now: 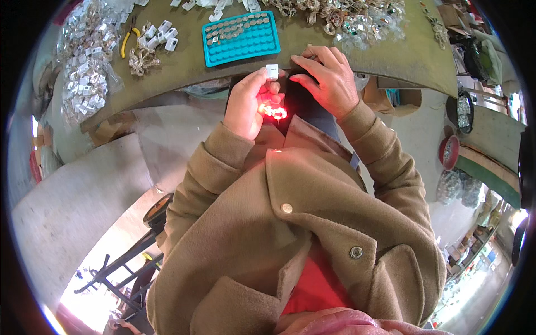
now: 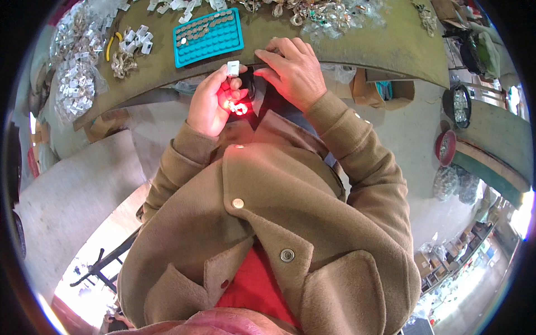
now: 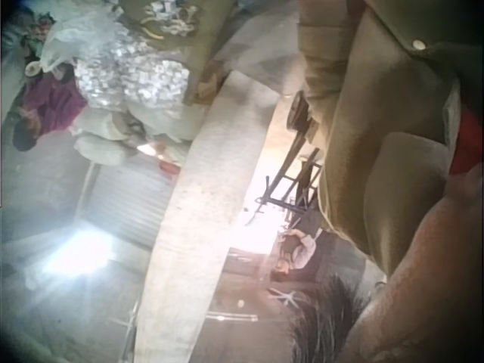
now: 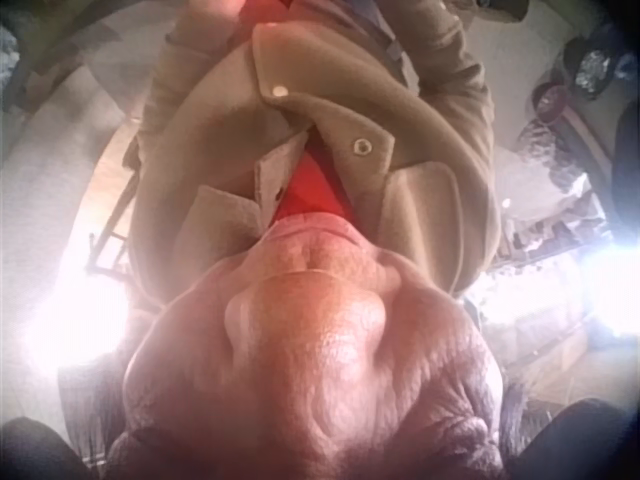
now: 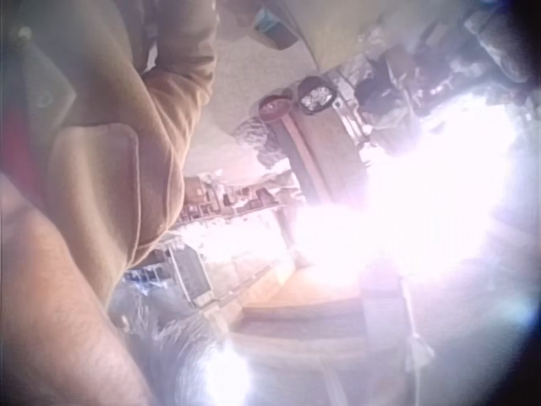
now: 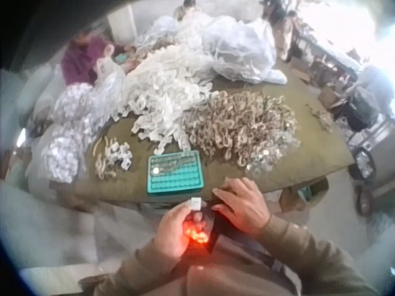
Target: The person repeatedly picks small white plastic housings and metal contacts from a table, inserts the contacts into the housings, and tests each assembly with a red light. Completed units are placed into a blue tray. The person also moves a blue container and handles a plastic bag during the process.
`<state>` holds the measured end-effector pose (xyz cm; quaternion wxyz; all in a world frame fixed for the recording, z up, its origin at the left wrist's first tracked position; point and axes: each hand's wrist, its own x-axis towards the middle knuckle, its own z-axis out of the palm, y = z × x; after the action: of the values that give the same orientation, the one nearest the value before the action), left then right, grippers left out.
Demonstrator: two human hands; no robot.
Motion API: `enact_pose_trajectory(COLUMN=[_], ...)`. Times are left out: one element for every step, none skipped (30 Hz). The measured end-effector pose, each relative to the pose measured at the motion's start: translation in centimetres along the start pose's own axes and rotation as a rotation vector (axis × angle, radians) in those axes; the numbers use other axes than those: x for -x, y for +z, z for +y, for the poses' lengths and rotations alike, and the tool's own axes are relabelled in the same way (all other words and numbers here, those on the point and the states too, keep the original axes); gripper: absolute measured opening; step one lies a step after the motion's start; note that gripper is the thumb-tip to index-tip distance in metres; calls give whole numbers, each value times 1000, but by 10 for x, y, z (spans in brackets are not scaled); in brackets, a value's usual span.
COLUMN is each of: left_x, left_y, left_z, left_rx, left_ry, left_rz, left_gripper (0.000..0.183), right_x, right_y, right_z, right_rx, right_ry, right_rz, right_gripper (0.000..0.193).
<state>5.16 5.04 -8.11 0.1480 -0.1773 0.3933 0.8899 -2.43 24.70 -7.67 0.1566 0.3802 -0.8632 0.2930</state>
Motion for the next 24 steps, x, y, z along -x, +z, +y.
enact_pose_trajectory(left_x=[-1, -2, -4, -5, -5, -5, -4, -4, -3, -3, -1, 0, 1, 2, 4, 7, 9, 11, 12, 15, 16, 18, 19, 19], left_y=[-1, -2, -3, -4, -5, -5, -6, -4, -3, -2, -1, 1, 3, 4, 5, 10, 12, 12, 12, 19, 19, 18, 17, 22], left_z=[-2, -4, -6, -6, -7, -8, -8, -10, -10, -9, -7, -6, -4, 0, 3, 1, 3, 6, 10, 4, 6, 10, 13, 8], left_rx=[37, 73, 110, 150, 159, 168, 164, 135, 127, 119, 111, 138, 130, 126, 109, 121, 95, 75, 44, 72, 65, 57, 31, 53], left_ry=[-27, -52, -76, -105, -101, -97, -102, -85, -86, -87, -89, -98, -88, -79, -90, -16, -37, -44, -77, 14, -21, -41, -88, 17], left_rz=[10, 19, 22, -1, -9, -17, 10, 38, 33, 26, 20, 2, -5, -8, 35, -6, 9, -7, 18, 39, 35, -4, 11, 61], left_gripper=[37, 37, 37, 37, 36, 34, 32, 37, 36, 36, 35, 34, 33, 33, 32, 32, 31, 31, 30, 29, 29, 29, 28, 29], right_x=[3, 5, 7, 8, 9, 10, 9, 7, 5, 5, 2, -1, -5, -5, -6, -6, -7, -6, -7, -9, -10, -11, -11, -11], right_y=[2, 5, 8, 10, 12, 14, 15, 17, 18, 14, 13, 11, 9, 5, 3, 2, 1, -2, -2, -1, -1, 1, 2, 2], right_z=[1, 4, 6, 8, 9, 8, 7, 5, 3, -2, -6, -11, -15, -20, -26, -33, -37, -39, -41, -41, -41, -42, -42, -43], right_rx=[-7, -3, -2, -14, -29, -52, -106, -165, -224, -346, -482, -616, -743, -747, -741, -732, -716, -685, -662, -640, -612, -639, -660, -675], right_ry=[-25, -50, -86, -74, -73, -80, -7, 58, 123, 276, 340, 399, 493, 459, 451, 457, 450, 434, 466, 440, 422, 407, 399, 423], right_rz=[53, 86, 141, 142, 163, 204, 219, 255, 291, 253, 229, 198, 164, 108, 100, 95, 84, 73, 51, 35, 18, 18, 16, -3], right_gripper=[25, 24, 22, 20, 18, 16, 14, 13, 11, 9, 10, 11, 11, 15, 15, 16, 17, 16, 15, 15, 14, 12, 11, 10])
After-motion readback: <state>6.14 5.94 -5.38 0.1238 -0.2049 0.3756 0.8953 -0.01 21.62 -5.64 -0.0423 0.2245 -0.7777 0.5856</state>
